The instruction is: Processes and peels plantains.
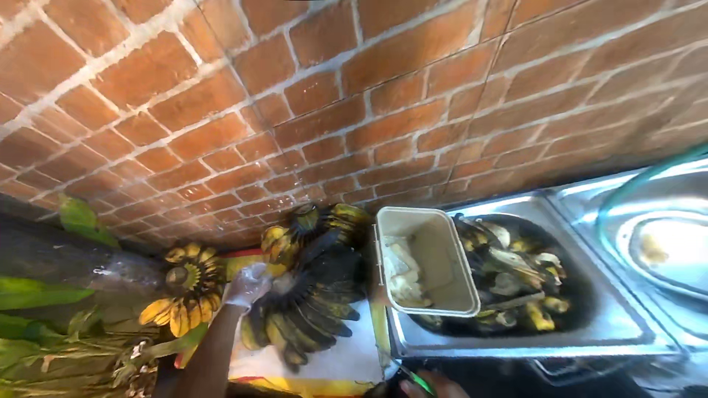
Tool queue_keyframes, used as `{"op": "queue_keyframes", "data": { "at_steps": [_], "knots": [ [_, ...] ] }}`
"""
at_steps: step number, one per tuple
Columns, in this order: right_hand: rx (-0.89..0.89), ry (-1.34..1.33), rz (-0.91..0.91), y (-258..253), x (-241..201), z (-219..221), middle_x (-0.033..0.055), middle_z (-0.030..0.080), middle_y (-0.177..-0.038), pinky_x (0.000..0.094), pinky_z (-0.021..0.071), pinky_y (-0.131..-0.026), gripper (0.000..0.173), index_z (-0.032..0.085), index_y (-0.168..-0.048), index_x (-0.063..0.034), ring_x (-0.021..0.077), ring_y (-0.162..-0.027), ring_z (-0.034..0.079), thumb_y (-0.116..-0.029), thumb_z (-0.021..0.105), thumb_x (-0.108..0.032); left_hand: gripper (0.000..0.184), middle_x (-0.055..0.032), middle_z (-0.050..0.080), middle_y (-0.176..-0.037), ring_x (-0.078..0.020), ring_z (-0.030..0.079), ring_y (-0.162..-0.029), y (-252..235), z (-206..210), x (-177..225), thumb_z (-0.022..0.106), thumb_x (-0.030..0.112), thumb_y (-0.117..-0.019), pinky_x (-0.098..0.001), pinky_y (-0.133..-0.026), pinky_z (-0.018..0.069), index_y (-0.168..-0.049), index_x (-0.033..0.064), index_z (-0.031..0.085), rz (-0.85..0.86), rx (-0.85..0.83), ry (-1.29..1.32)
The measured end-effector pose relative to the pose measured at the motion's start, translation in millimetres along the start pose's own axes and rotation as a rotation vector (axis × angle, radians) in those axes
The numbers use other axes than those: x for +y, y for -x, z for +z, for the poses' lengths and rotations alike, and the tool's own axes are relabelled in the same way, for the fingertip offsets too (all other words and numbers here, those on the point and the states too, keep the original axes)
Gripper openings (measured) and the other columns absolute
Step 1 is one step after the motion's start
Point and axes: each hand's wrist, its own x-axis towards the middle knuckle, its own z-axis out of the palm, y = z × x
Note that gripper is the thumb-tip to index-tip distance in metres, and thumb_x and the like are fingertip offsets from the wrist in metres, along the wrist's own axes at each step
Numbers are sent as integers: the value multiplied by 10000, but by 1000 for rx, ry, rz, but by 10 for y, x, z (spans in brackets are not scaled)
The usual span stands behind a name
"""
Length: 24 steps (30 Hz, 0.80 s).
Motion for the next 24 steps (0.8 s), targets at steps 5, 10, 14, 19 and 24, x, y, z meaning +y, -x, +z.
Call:
{"op": "queue_keyframes", "data": {
  "at_steps": [5, 10, 14, 19, 24],
  "knots": [
    [13, 35, -58, -377, -678, 338, 108, 631, -736, 529, 554, -656, 626, 670, -1008, -51, 275, -681, 647, -999, 504, -654, 481, -78, 713, -1242, -227, 655, -1191, 461, 121, -555, 643, 514, -980, -500, -1081, 497, -1259, 129, 711, -118, 105, 328],
    [44, 111, -106, -831, -1276, 811, 76, 678, -806, 524, 580, -703, 604, 671, -1134, -123, 256, -752, 690, -1045, 368, -638, 684, -67, 705, -1244, -191, 664, -1167, 1183, 366, -638, 652, 660, -898, -439, -1044, 537, -1326, 127, 663, -166, 260, 271],
    [-17, 107, -120, -1113, -1583, 1057, 100, 713, -972, 495, 592, -826, 531, 636, -1277, -114, 249, -881, 708, -1051, 454, -558, 834, -154, 606, -1391, -227, 581, -1301, 1436, 676, -656, 667, 634, -897, -405, -1126, 469, -1452, 29, 521, -158, 317, 242],
    [17, 61, -220, -1249, -1851, 1249, 67, 734, -1106, 448, 597, -867, 444, 575, -1446, -224, 200, -937, 720, -1077, 468, -447, 603, -95, 662, -1342, -182, 618, -1252, 1309, 455, -853, 609, 547, -986, -411, -1105, 487, -1389, 98, 615, -195, 254, 589],
    [25, 69, -245, -1438, -2097, 1462, 70, 734, -1160, 480, 586, -899, 448, 495, -1526, -341, 219, -978, 723, -1091, 432, -429, 601, -123, 535, -1505, -203, 508, -1389, 1284, 411, -849, 562, 461, -1040, -415, -1171, 418, -1510, 94, 489, -201, 186, 745]
  ]
}}
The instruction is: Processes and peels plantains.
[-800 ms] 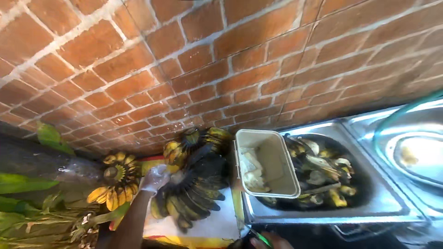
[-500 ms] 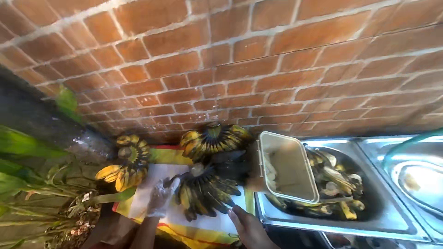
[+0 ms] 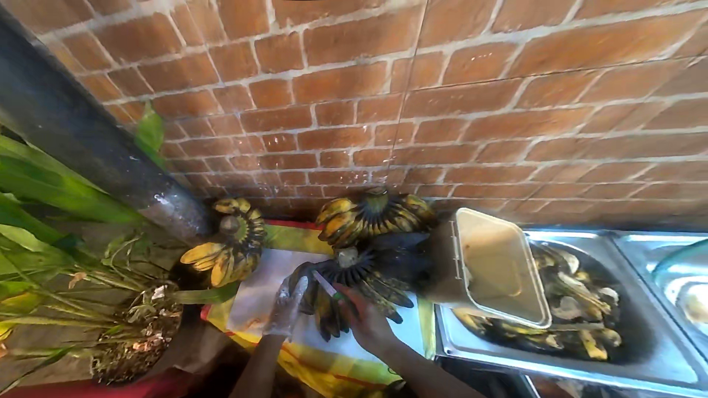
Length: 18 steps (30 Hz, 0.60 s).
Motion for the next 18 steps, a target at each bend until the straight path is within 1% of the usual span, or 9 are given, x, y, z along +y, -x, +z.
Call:
{"op": "queue_keyframes", "data": {
  "at_steps": [2, 4, 6, 9, 13, 15, 16, 17, 18],
  "knots": [
    [16, -12, 34, -35, -65, 53, 65, 729, -1210, 479, 571, -954, 442, 503, -1522, -343, 220, -1053, 717, -1091, 433, -416, 558, -146, 512, -1520, -221, 498, -1395, 12, 31, -45, 493, 412, -1080, -425, -1171, 412, -1522, 74, 465, 1, -4, -21],
    [32, -39, 49, -31, -82, 97, 65, 724, -1235, 478, 564, -970, 441, 513, -1519, -326, 220, -1078, 714, -1091, 438, -405, 530, -138, 485, -1551, -226, 460, -1432, 14, 32, -104, 429, 383, -1104, -423, -1203, 370, -1541, 84, 445, 20, -9, -103],
    [54, -98, 30, -11, -59, 124, 48, 722, -1248, 447, 565, -980, 438, 533, -1510, -309, 189, -1086, 709, -1087, 455, -395, 506, -157, 463, -1567, -236, 421, -1464, 43, 20, -121, 381, 323, -1120, -407, -1232, 320, -1549, 57, 426, 58, -15, -213],
    [39, -174, -13, 41, -25, 85, 35, 713, -1278, 398, 563, -993, 438, 548, -1504, -270, 142, -1098, 702, -1085, 465, -370, 498, -162, 449, -1577, -230, 399, -1480, 97, 39, -98, 349, 291, -1127, -385, -1246, 290, -1554, 43, 415, 64, -20, -283],
    [-63, -193, -95, 173, 15, -51, 45, 709, -1268, 380, 578, -944, 422, 576, -1483, -255, 133, -1031, 705, -1085, 479, -357, 486, -208, 433, -1577, -282, 385, -1488, 196, 91, 40, 346, 232, -1127, -414, -1249, 275, -1552, 0, 395, -2, -23, -382],
    [-166, -122, -144, 229, 102, -135, 37, 703, -1296, 418, 559, -1005, 422, 566, -1489, -288, 149, -1110, 696, -1089, 466, -382, 490, -190, 458, -1563, -257, 409, -1473, 185, 143, 50, 347, 268, -1128, -405, -1243, 295, -1540, 14, 423, 3, 21, -307],
    [-216, -68, -169, 241, 149, -188, 45, 708, -1285, 451, 555, -1008, 420, 553, -1494, -322, 176, -1117, 699, -1092, 456, -395, 493, -186, 469, -1555, -251, 419, -1467, 184, 160, 55, 345, 281, -1129, -401, -1240, 304, -1533, 14, 436, 11, 40, -277],
    [-263, -5, -200, 235, 192, -258, 59, 721, -1253, 486, 557, -993, 419, 532, -1504, -366, 210, -1098, 708, -1097, 444, -409, 488, -189, 487, -1540, -250, 439, -1452, 193, 173, 74, 347, 283, -1130, -401, -1230, 319, -1521, 10, 452, 17, 57, -258],
    [-301, 80, -242, 212, 234, -345, 84, 739, -1180, 536, 561, -947, 420, 508, -1512, -411, 256, -1040, 721, -1100, 426, -419, 491, -184, 495, -1532, -245, 452, -1440, 201, 184, 84, 339, 294, -1131, -400, -1221, 334, -1518, 17, 458, 17, 66, -241]
  ]
}}
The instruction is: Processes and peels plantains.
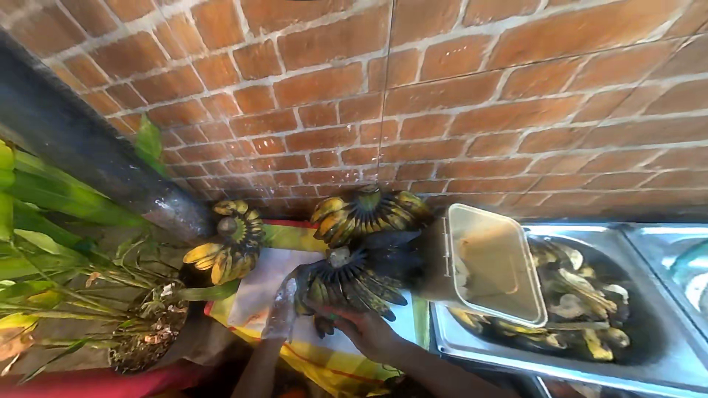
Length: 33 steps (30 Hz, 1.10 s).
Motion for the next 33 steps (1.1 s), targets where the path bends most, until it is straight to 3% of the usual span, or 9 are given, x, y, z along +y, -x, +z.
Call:
{"op": "queue_keyframes", "data": {
  "at_steps": [2, 5, 7, 9, 13, 16, 19, 23, 33],
  "knots": [
    [-111, 250, -68, 25, 49, -245, 140, 752, -1055, 623, 552, -872, 418, 508, -1508, -415, 356, -954, 725, -1104, 404, -393, 512, -172, 475, -1553, -245, 443, -1448, 23, 10, 5, 301, 326, -1136, -408, -1217, 338, -1540, 43, 436, -2, -7, -43],
    [-384, 599, -29, 34, -45, -635, 215, 724, -1061, 725, 507, -848, 428, 536, -1460, -363, 483, -991, 690, -1073, 440, -206, 544, -136, 457, -1579, -219, 436, -1459, 77, 23, 64, 364, 388, -1118, -415, -1219, 347, -1572, 90, 404, 9, -7, -48],
    [-335, 554, -33, 70, 34, -712, 210, 724, -1038, 697, 517, -864, 437, 442, -1536, -371, 464, -976, 696, -1107, 384, -312, 718, -88, 516, -1531, -180, 516, -1388, 111, 55, 92, 606, 501, -997, -425, -1154, 448, -1583, 154, 378, -18, 13, 21],
    [-154, 362, -25, 90, 157, -698, 189, 729, -1011, 631, 549, -873, 488, 437, -1561, -301, 403, -941, 714, -1106, 360, -461, 827, -91, 571, -1463, -171, 570, -1321, 151, 109, 104, 744, 454, -899, -416, -1119, 482, -1569, 133, 380, -16, 60, 4],
    [74, -17, 78, -7, 264, -444, 117, 710, -985, 479, 593, -833, 459, 593, -1339, -109, 253, -870, 710, -1097, 395, -445, 715, -157, 658, -1319, -282, 668, -1175, 292, 128, 367, 620, 431, -980, -498, -1015, 537, -1560, 90, 376, -161, 91, -417],
    [79, -235, 99, -175, 201, -183, 124, 681, -1049, 430, 586, -865, 439, 557, -1334, -62, 220, -915, 692, -1098, 403, -398, 620, -185, 582, -1428, -321, 585, -1304, 287, 112, 519, 518, 381, -1031, -508, -1097, 468, -1539, 45, 400, -311, -100, -650],
    [86, -316, 99, -394, 167, 72, 128, 686, -1073, 435, 582, -885, 462, 566, -1328, -68, 218, -956, 693, -1086, 431, -438, 591, -194, 583, -1410, -313, 582, -1294, 267, 165, 415, 558, 372, -1011, -486, -1094, 471, -1478, 20, 472, -313, -122, -625],
    [89, -333, 173, -578, 149, 151, 128, 697, -1082, 455, 585, -890, 472, 568, -1346, -82, 229, -962, 704, -1076, 457, -453, 711, -154, 652, -1318, -299, 637, -1216, 213, 157, 459, 607, 536, -955, -524, -1032, 512, -1473, 65, 484, -332, -51, -580],
    [198, -217, 121, -817, 84, 475, 93, 718, -999, 463, 597, -860, 445, 618, -1314, -110, 217, -905, 714, -1059, 457, -439, 568, -213, 547, -1443, -313, 562, -1323, 37, 144, 481, 523, 334, -1039, -457, -1106, 468, -1478, -19, 445, -313, -117, -669]
  ]
}}
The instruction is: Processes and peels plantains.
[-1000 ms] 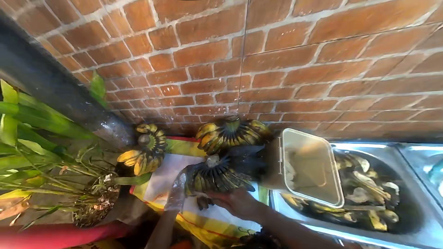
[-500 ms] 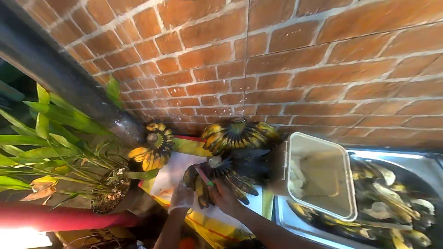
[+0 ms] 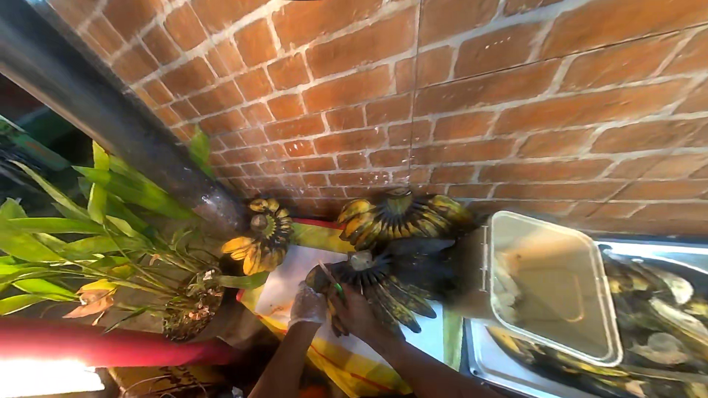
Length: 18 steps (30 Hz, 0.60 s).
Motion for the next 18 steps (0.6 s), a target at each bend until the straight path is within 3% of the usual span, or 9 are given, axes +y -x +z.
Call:
{"op": "queue_keyframes", "data": {
  "at_steps": [3, 6, 11, 14, 18],
  "knots": [
    [39, 54, -27, -44, 36, 71, 71, 721, -934, 470, 603, -825, 437, 638, -1267, -123, 213, -859, 719, -1056, 442, -452, 520, -231, 514, -1474, -337, 505, -1378, 21, -73, -68, 530, 296, -1040, -453, -1153, 415, -1452, -20, 489, 118, -72, -78],
    [45, 82, -14, -79, 37, 100, 62, 731, -939, 464, 609, -831, 429, 654, -1257, -140, 203, -857, 726, -1046, 478, -469, 544, -216, 520, -1475, -320, 525, -1359, 20, -15, -150, 572, 291, -1011, -451, -1139, 432, -1461, -3, 489, 149, -75, -31],
    [15, 159, 35, -88, -73, 54, 99, 738, -1052, 513, 585, -911, 680, 674, -1293, -154, 250, -980, 720, -909, 595, -709, 545, -184, 581, -1427, -255, 569, -1319, 78, 260, -376, 577, 241, -1013, -390, -1133, 443, -1490, 2, 467, 250, 103, 246],
    [-21, 201, 86, -88, -203, 8, 111, 732, -1100, 508, 565, -959, 716, 676, -1286, -131, 255, -1043, 708, -888, 617, -722, 522, -155, 654, -1309, -237, 634, -1211, 128, 350, -396, 615, 266, -1000, -413, -1070, 500, -1455, 34, 507, 168, 154, 461],
    [-89, 247, 67, -119, -292, -47, 142, 722, -1097, 501, 552, -976, 652, 686, -1237, -73, 275, -1061, 697, -918, 646, -641, 462, -139, 692, -1225, -256, 660, -1153, 101, 363, -378, 630, 331, -989, -466, -1028, 519, -1365, 65, 596, 76, 89, 510]
  ]
}}
